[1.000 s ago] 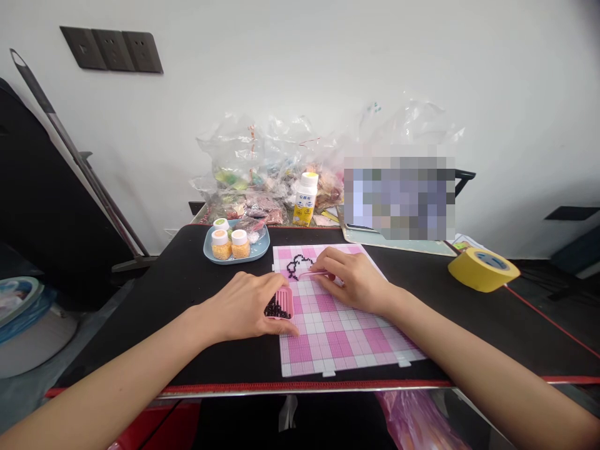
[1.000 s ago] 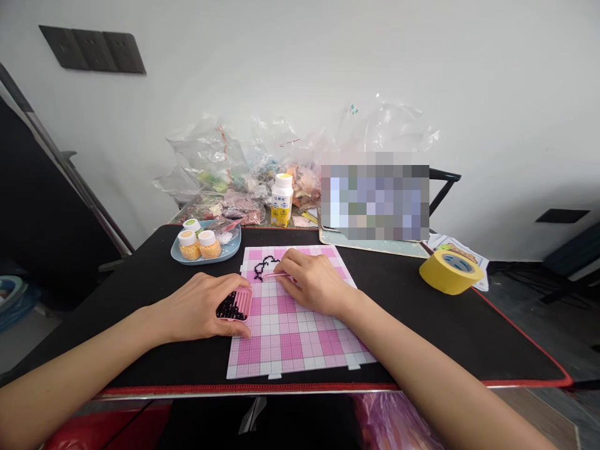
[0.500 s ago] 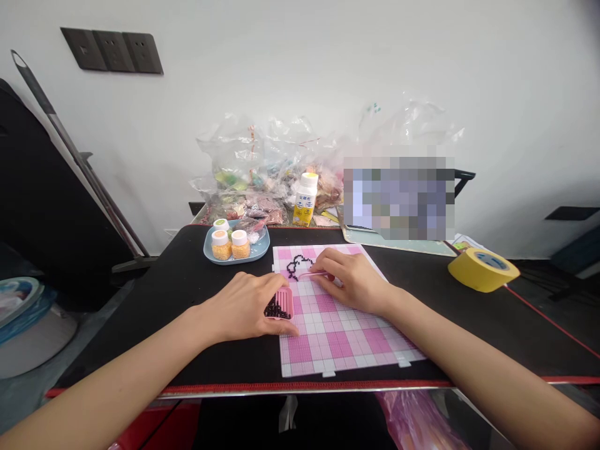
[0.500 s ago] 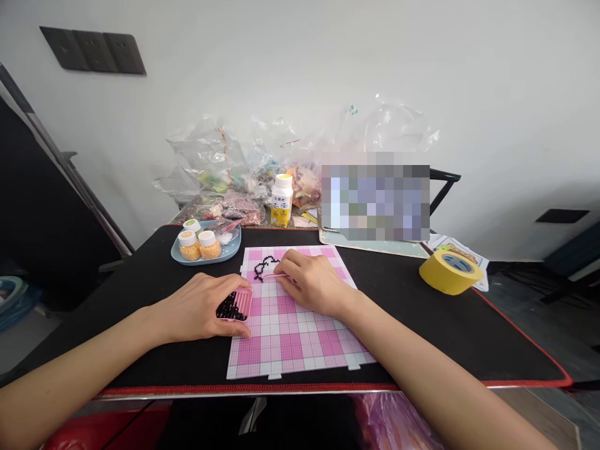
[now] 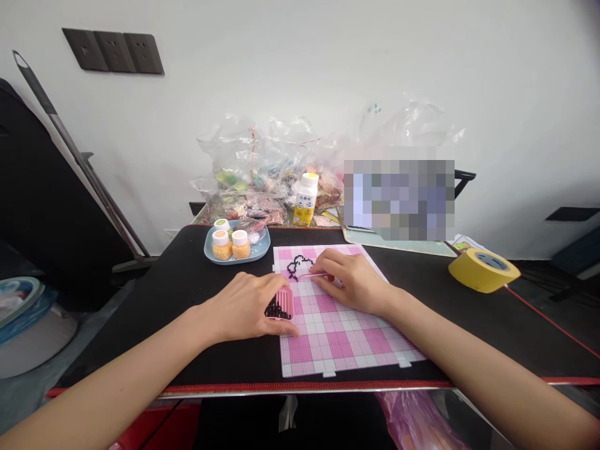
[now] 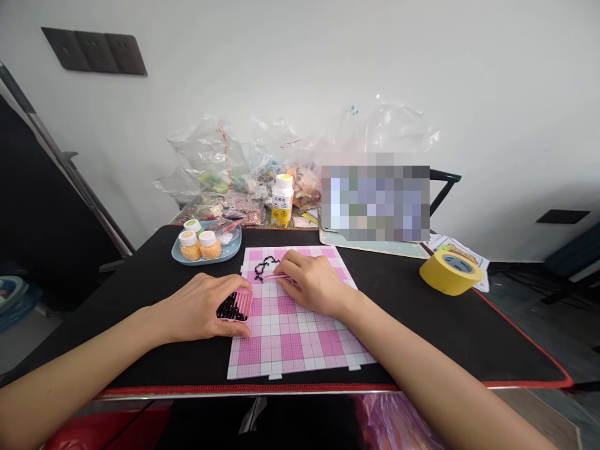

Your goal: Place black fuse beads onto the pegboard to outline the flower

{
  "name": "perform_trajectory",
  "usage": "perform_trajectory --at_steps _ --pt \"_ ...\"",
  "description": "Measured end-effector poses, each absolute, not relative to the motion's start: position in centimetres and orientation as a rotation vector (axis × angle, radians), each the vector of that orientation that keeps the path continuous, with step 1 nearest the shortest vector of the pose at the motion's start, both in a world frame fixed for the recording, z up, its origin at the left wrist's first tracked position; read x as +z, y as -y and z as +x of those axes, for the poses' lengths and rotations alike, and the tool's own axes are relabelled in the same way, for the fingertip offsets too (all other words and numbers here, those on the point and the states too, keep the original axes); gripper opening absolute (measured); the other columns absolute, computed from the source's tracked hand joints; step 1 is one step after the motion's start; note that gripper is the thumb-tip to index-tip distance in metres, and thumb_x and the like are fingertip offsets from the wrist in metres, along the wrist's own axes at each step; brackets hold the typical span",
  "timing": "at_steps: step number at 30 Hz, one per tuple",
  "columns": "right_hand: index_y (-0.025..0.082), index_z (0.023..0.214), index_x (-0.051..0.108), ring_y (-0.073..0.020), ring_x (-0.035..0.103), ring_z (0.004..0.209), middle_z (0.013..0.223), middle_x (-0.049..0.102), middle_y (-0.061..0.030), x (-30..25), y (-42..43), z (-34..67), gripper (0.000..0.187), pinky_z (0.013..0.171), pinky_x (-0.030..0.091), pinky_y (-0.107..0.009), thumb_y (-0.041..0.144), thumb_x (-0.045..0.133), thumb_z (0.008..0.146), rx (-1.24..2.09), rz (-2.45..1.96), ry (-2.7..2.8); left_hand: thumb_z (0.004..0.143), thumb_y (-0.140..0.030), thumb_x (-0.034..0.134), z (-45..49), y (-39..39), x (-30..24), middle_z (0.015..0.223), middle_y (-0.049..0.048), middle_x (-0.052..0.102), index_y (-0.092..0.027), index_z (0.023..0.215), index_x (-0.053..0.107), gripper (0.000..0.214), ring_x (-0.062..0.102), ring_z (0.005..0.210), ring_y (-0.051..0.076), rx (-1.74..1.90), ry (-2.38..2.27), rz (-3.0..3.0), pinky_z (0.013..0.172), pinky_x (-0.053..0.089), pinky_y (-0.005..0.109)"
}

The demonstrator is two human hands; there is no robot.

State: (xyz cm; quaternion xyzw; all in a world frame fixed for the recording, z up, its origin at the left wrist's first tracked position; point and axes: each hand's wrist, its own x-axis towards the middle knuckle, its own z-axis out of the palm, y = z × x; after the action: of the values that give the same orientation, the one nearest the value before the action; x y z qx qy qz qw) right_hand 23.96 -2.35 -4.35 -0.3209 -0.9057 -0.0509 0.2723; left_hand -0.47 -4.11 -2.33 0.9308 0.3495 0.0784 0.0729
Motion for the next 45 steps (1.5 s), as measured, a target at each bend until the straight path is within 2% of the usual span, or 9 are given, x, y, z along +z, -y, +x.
perform_trajectory --at_steps 21,32,45 --pt "0.016 0.096 0.062 -0.0113 0.058 0.067 0.089 0.062 -0.0058 -4.41 2.3 24.11 0.015 0.06 0.047 -0.024 0.022 0.049 0.089 -0.124 -0.854 2.438 0.077 -0.067 0.053 -0.46 4.12 -2.27 0.103 0.007 0.066 -0.018 0.108 0.053 0.058 0.065 0.082 0.026 0.223 -1.054 2.78 0.07 0.044 0.034" --pt "0.016 0.095 0.062 -0.0099 0.056 0.062 0.089 0.063 -0.0062 -4.48 2.39 24.07 0.019 0.057 0.046 -0.024 0.025 0.047 0.091 -0.134 -0.874 2.398 0.08 -0.069 0.046 -0.53 4.09 -2.46 0.099 0.0089 0.066 -0.016 0.107 0.053 0.061 0.065 0.081 0.026 0.24 -1.041 2.808 0.069 0.043 0.034" --pt "0.016 0.094 0.062 -0.0102 0.057 0.063 0.088 0.063 -0.0054 -4.52 2.29 24.11 0.015 0.058 0.045 -0.023 0.022 0.048 0.091 -0.148 -0.87 2.42 0.08 -0.066 0.05 -0.48 4.19 -2.27 0.099 0.0076 0.067 -0.017 0.107 0.053 0.056 0.065 0.08 0.024 0.242 -1.038 2.8 0.069 0.043 0.032"
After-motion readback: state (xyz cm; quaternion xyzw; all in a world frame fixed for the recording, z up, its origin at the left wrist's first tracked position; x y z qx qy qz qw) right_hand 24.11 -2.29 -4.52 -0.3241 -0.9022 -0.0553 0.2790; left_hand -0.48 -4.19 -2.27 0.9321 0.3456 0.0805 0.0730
